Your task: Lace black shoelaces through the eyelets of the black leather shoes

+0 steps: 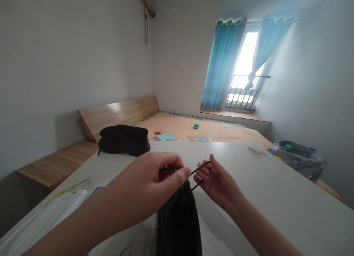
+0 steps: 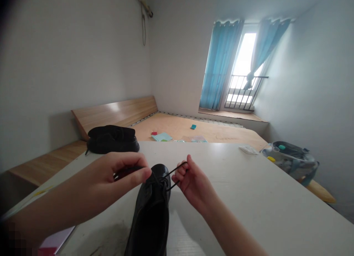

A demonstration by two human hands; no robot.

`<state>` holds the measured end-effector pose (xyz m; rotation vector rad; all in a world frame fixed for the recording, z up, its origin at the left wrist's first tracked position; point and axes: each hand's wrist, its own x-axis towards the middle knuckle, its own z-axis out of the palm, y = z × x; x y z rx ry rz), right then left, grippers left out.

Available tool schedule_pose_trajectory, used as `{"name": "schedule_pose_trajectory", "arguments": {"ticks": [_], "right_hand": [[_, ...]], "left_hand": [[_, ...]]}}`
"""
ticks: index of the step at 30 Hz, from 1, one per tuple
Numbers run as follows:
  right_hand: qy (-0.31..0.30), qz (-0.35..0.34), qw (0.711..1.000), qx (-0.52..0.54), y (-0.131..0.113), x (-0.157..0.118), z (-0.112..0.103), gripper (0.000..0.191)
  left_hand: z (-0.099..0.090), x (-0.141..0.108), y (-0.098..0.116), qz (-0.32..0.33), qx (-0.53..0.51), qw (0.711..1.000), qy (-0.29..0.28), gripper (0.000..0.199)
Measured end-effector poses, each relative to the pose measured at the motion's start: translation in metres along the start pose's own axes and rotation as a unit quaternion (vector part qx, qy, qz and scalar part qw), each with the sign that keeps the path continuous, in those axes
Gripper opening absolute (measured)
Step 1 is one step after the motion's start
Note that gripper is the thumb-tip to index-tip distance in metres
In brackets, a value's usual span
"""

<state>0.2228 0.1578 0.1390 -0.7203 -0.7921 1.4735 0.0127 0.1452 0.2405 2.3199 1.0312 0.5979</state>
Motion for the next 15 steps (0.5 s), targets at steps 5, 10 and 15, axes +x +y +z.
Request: {"name": "schedule_pose_trajectory", "arguments": {"ticks": [5, 10, 15], "right_hand": [[0.003, -0.049, 0.997, -0.060, -0.011, -0.006, 0.002, 0.034], [0.031, -0.126, 0.971, -0.200, -0.012, -0.015, 0.003, 0.020], [-0.072, -0.172, 0.888, -0.421, -0.016, -0.028, 0.011, 0.029]], "left_hand": [[0.000, -0.015, 0.015, 0.064, -0.072, 0.990, -0.108, 0.032], [0.008, -0.011, 0.012, 0.106, 0.027, 0.977, -0.183, 0.037], [0.022, 0.005, -0.018, -0.002, 0.212, 0.974, -0.083, 0.025]]}}
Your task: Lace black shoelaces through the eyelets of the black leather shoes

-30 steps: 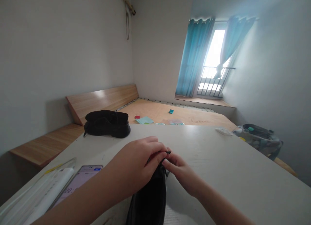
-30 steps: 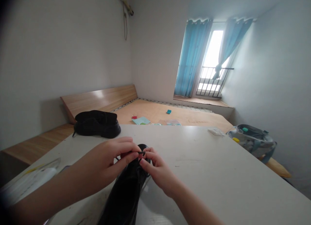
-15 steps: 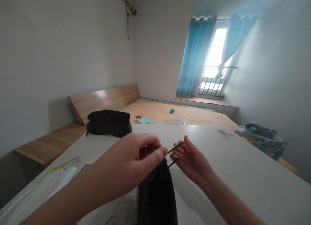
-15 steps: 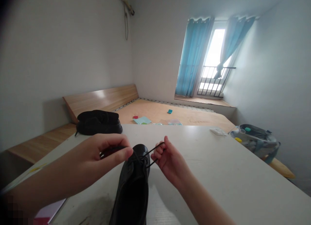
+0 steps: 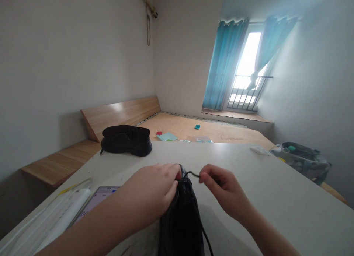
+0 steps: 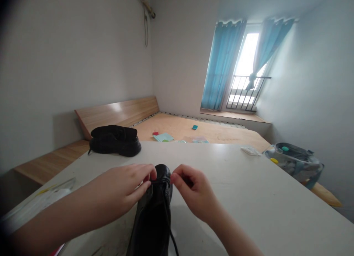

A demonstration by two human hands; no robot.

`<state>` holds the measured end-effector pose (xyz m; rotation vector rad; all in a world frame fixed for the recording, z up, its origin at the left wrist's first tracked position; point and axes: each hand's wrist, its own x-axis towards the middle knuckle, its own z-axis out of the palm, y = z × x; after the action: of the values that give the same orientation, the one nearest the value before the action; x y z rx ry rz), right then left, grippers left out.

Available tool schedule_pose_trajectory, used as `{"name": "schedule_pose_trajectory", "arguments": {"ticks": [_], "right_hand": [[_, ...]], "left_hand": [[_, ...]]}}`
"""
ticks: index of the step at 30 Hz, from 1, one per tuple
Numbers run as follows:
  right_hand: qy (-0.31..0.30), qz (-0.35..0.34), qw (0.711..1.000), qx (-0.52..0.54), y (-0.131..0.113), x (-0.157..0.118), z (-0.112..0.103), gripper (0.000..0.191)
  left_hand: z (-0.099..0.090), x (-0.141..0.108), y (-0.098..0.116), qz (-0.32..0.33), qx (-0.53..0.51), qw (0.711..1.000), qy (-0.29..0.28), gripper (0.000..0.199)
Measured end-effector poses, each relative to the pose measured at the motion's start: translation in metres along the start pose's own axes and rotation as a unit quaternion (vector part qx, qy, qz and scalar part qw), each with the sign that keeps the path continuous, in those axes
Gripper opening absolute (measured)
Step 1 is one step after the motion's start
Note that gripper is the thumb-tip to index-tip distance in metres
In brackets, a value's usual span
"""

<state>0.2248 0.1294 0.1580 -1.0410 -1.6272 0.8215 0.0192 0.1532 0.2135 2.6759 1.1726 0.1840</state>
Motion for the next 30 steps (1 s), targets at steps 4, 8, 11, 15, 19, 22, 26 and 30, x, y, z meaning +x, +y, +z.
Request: {"name": "schedule_pose_trajectory", "arguments": {"ticks": [4, 8, 11, 15, 19, 22, 26, 30], "right_hand": [[-0.264, 0.018, 0.957, 0.120, -0.014, -0.007, 0.002, 0.042], [-0.127, -0.002, 0.992, -0.020, -0.004, -0.004, 0.005, 0.044], [-0.005, 0.022, 0.990, -0.136, 0.017, 0.003, 0.013, 0.030], [-0.027, 0.038, 0.990, -0.135, 0.035, 0.006, 0.021, 0.019], [-0.035, 0.034, 0.993, -0.109, 0.040, 0.005, 0.022, 0.021], [-0.040, 0.047, 0.996, -0.061, 0.042, 0.006, 0.020, 0.025], [-0.064, 0.090, 0.994, 0.016, 0.045, 0.007, 0.022, 0.031], [-0.024, 0.094, 0.994, 0.046, 0.047, 0.008, 0.025, 0.032]], "left_hand": [[0.011, 0.006, -0.010, -0.005, 0.023, 0.999, -0.042, 0.028], [0.014, 0.010, -0.008, -0.010, 0.021, 0.999, -0.040, 0.027], [0.017, 0.014, -0.006, -0.002, 0.008, 0.999, -0.042, 0.027], [0.017, 0.014, -0.003, 0.026, -0.035, 0.998, -0.051, 0.019], [0.008, 0.010, 0.002, 0.018, -0.123, 0.991, -0.045, 0.022], [-0.001, 0.008, 0.005, 0.021, -0.281, 0.959, -0.016, 0.031], [-0.012, 0.005, 0.004, 0.028, -0.377, 0.919, 0.114, 0.032], [-0.016, 0.002, 0.006, 0.050, -0.346, 0.928, 0.127, 0.039]]}}
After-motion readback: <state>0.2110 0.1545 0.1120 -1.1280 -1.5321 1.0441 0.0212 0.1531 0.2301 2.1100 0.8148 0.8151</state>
